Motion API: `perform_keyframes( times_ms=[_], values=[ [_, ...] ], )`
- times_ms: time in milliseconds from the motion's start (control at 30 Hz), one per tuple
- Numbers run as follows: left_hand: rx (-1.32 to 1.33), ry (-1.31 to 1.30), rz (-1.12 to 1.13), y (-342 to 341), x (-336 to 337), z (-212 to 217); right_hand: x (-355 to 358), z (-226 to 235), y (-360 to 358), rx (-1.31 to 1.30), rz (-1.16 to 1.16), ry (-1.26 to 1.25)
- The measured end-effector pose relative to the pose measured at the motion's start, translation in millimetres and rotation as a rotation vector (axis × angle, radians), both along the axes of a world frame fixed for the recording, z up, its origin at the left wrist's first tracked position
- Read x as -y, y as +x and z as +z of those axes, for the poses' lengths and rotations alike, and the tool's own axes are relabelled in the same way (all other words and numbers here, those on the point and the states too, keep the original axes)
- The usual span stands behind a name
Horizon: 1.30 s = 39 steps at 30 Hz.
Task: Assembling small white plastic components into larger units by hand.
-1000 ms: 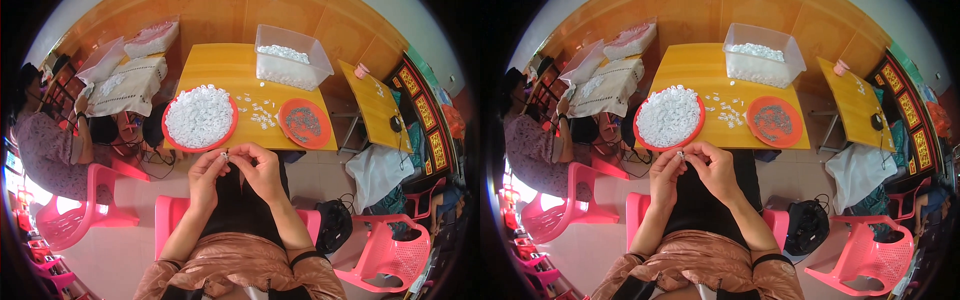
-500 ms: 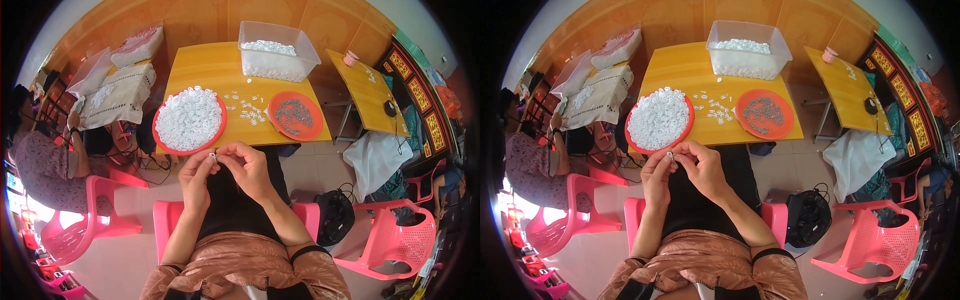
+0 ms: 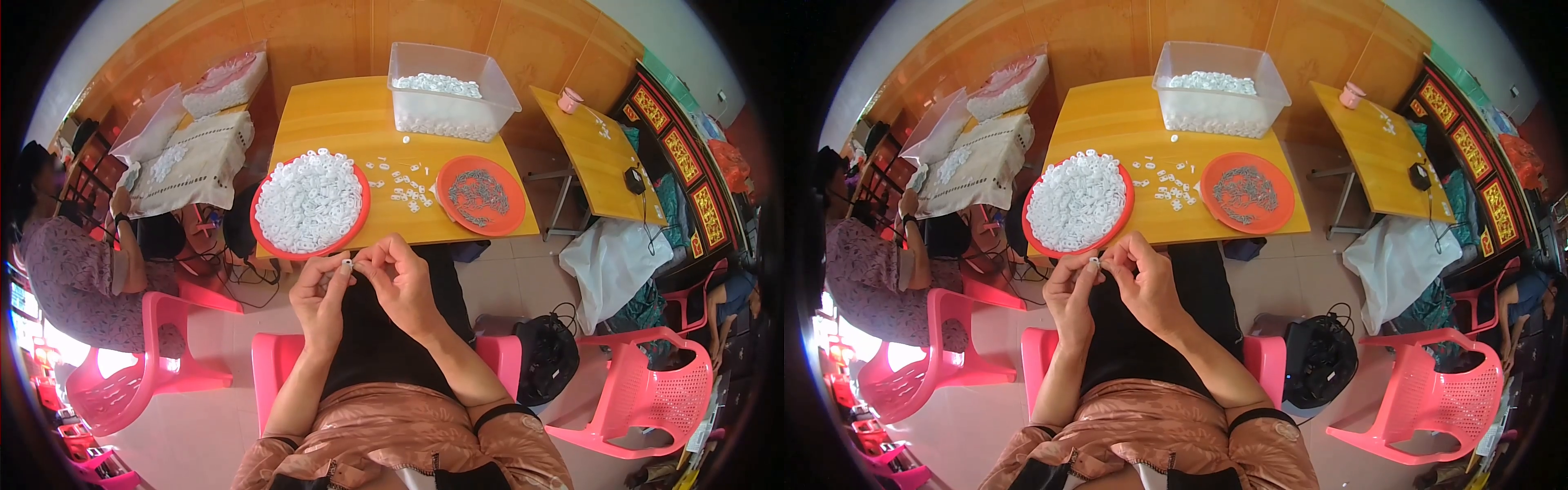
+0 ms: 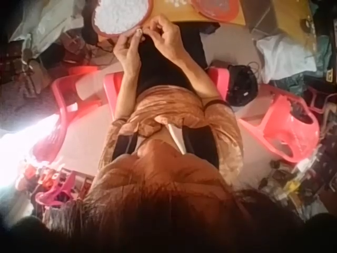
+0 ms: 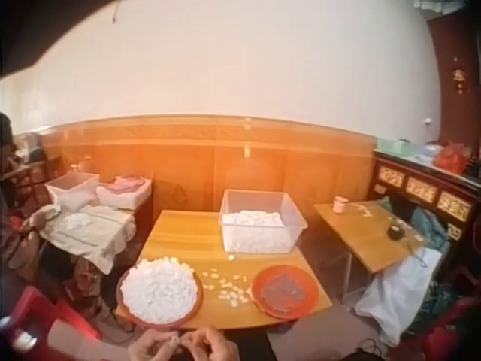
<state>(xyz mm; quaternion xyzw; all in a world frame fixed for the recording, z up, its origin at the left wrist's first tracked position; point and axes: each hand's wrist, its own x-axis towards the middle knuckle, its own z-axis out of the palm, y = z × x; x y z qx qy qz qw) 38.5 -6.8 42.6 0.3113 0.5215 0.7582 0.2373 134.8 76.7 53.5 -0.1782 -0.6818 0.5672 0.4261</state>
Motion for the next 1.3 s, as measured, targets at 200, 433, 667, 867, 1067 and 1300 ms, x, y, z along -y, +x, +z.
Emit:
perform_keyframes(
  times_ms=[200,433,667,867,1067,1300],
  values=[
    [-0.170,-0.016,0.074,0.9,-2.7,-3.0,0.0,-1.8,-4.4,-0.057,-0.074,0.071],
    [-0.269,-0.022,0.116,6.4,-4.5,0.1,0.4,-5.3,-4.4,-0.027,-0.151,0.073],
    [-0.131,-0.018,0.084,6.5,-3.2,-1.3,1.1,1.1,-0.3,0.001,-0.038,-0.121],
    [0.187,0.010,-0.036,-3.8,-0.9,-1.1,0.8,2.7,-0.8,-0.024,0.041,-0.160],
    [0.225,0.001,-0.047,-2.8,-2.8,0.6,-4.4,4.6,1.5,-0.020,0.077,-0.177],
    [0.209,0.003,-0.039,-3.3,-3.0,0.2,-4.3,9.7,4.6,0.132,-0.011,0.068]
  ],
)
